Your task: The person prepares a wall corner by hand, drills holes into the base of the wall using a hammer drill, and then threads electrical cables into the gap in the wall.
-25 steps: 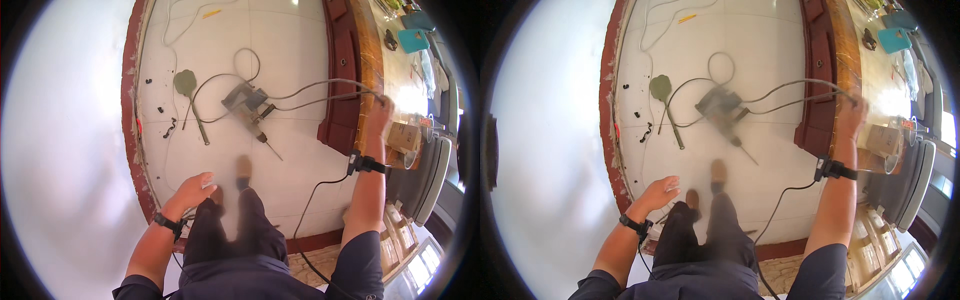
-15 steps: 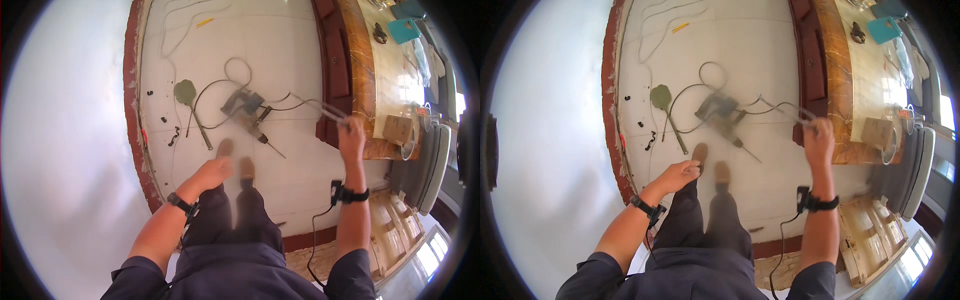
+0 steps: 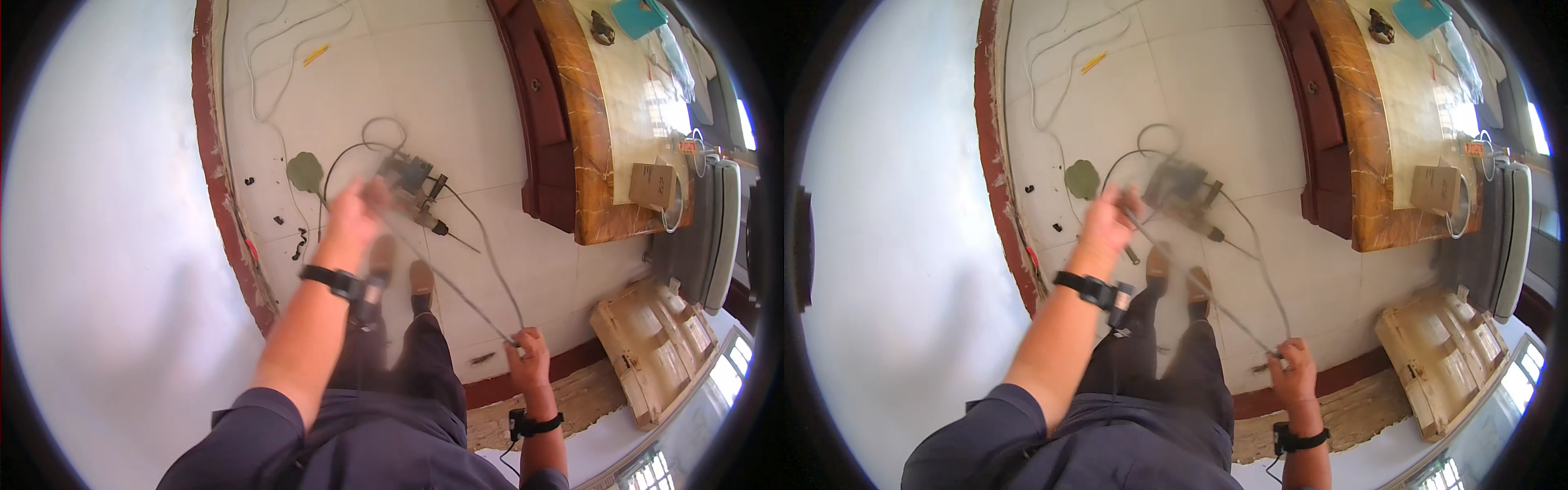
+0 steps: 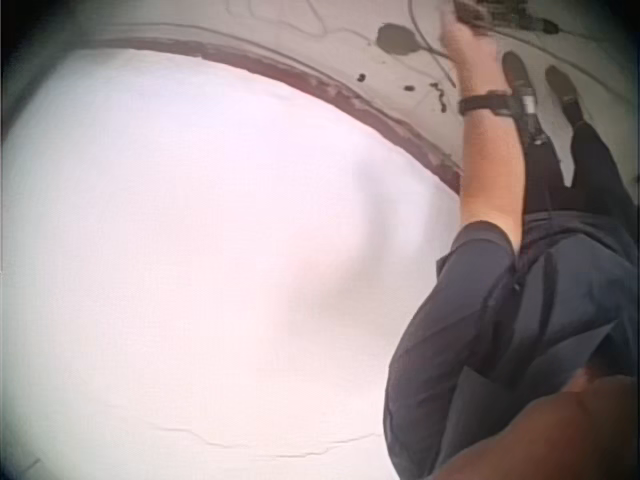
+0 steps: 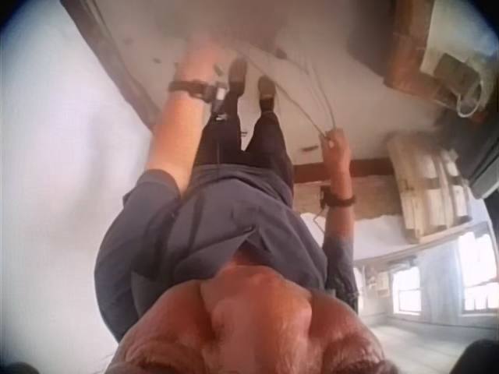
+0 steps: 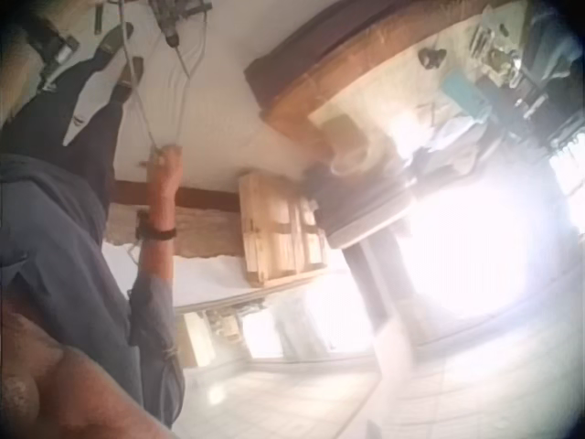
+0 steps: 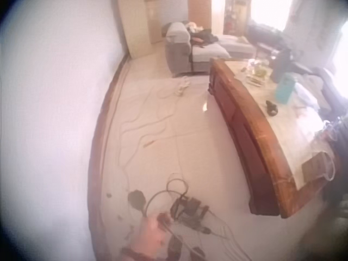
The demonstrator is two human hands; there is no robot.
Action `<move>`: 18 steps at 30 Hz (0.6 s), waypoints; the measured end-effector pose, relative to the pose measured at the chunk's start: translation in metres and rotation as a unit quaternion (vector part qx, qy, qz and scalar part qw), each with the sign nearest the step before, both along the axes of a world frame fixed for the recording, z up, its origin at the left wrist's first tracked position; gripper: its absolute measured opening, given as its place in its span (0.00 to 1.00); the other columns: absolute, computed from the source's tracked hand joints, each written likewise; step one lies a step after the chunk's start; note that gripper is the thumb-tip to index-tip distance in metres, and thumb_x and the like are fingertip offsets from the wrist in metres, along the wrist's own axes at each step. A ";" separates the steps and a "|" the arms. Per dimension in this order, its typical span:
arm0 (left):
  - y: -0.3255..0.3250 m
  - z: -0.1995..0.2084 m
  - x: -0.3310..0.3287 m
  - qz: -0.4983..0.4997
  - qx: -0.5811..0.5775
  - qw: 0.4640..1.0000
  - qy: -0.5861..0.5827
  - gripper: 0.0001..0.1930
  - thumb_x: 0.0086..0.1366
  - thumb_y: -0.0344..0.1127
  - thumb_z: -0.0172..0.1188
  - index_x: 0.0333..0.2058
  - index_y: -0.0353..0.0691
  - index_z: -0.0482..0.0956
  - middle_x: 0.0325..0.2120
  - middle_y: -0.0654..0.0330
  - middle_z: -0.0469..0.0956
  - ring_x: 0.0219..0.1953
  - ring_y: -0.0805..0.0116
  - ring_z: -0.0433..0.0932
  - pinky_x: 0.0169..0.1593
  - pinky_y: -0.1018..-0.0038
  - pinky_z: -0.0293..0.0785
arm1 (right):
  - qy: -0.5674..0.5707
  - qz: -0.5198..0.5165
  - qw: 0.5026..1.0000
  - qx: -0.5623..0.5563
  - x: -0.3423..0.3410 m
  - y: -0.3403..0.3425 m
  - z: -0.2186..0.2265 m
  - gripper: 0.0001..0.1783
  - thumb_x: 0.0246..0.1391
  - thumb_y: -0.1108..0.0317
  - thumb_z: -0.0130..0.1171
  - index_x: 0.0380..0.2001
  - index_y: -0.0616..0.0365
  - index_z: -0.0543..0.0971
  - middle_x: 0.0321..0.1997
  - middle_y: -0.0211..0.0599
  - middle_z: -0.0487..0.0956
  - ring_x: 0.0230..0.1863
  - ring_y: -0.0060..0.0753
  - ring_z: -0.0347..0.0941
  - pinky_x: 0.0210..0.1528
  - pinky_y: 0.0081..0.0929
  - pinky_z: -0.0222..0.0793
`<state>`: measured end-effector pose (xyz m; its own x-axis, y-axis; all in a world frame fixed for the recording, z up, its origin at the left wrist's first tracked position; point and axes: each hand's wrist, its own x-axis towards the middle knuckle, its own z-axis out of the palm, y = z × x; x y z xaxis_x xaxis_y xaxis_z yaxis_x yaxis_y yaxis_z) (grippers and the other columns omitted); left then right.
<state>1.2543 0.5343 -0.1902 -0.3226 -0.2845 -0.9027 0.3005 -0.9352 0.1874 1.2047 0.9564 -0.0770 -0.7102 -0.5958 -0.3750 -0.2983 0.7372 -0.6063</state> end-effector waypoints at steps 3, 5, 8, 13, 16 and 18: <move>-0.080 0.026 0.018 -0.002 -0.139 0.988 0.069 0.11 0.71 0.37 0.52 0.42 0.33 0.74 0.28 0.59 0.79 0.27 0.69 0.77 0.33 0.72 0.77 | 0.035 -0.066 0.995 0.059 -0.019 0.057 -0.030 0.09 0.46 0.75 0.62 0.32 0.59 0.75 0.37 0.43 0.75 0.38 0.49 0.73 0.39 0.38 0.71; -0.095 0.052 0.015 -0.007 -0.172 0.981 0.092 0.11 0.71 0.36 0.52 0.44 0.34 0.73 0.27 0.60 0.78 0.26 0.72 0.77 0.33 0.74 0.76 | 0.041 -0.089 0.990 0.103 -0.036 0.076 -0.050 0.10 0.48 0.75 0.60 0.36 0.58 0.76 0.40 0.44 0.75 0.39 0.48 0.74 0.41 0.38 0.71; -0.044 0.106 0.013 -0.198 -0.205 0.941 0.185 0.12 0.71 0.35 0.51 0.47 0.35 0.70 0.23 0.62 0.75 0.24 0.71 0.75 0.33 0.74 0.76 | 0.027 -0.115 0.981 0.152 -0.049 0.064 -0.051 0.14 0.51 0.73 0.58 0.43 0.57 0.77 0.45 0.46 0.74 0.42 0.48 0.74 0.46 0.38 0.71; 0.078 0.154 0.020 -0.530 -0.188 0.788 0.250 0.11 0.70 0.34 0.52 0.48 0.37 0.68 0.28 0.60 0.77 0.32 0.69 0.79 0.40 0.73 0.75 | -0.141 -0.115 0.982 -0.050 -0.063 -0.048 -0.036 0.18 0.58 0.70 0.53 0.52 0.58 0.76 0.50 0.48 0.77 0.51 0.46 0.74 0.54 0.33 0.69; 0.111 0.144 0.034 -0.547 -0.164 0.775 0.270 0.10 0.71 0.34 0.51 0.46 0.37 0.68 0.28 0.60 0.78 0.33 0.70 0.79 0.40 0.74 0.75 | -0.335 -0.112 0.925 -0.142 -0.040 -0.114 -0.008 0.17 0.64 0.61 0.50 0.50 0.60 0.77 0.47 0.45 0.80 0.52 0.43 0.74 0.56 0.31 0.67; 0.113 0.142 0.038 -0.485 -0.108 0.835 0.238 0.09 0.71 0.35 0.51 0.46 0.39 0.70 0.30 0.61 0.78 0.35 0.69 0.79 0.41 0.73 0.76 | -0.462 -0.056 0.882 -0.080 -0.020 -0.121 0.009 0.25 0.66 0.50 0.47 0.48 0.61 0.78 0.45 0.42 0.81 0.52 0.41 0.74 0.58 0.31 0.66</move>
<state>1.2920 0.6473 -0.0478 -0.8034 0.1792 -0.5678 -0.4894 -0.7419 0.4583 1.1847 0.8351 -0.0683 -0.2038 -0.6392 -0.7415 0.4466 0.6133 -0.6515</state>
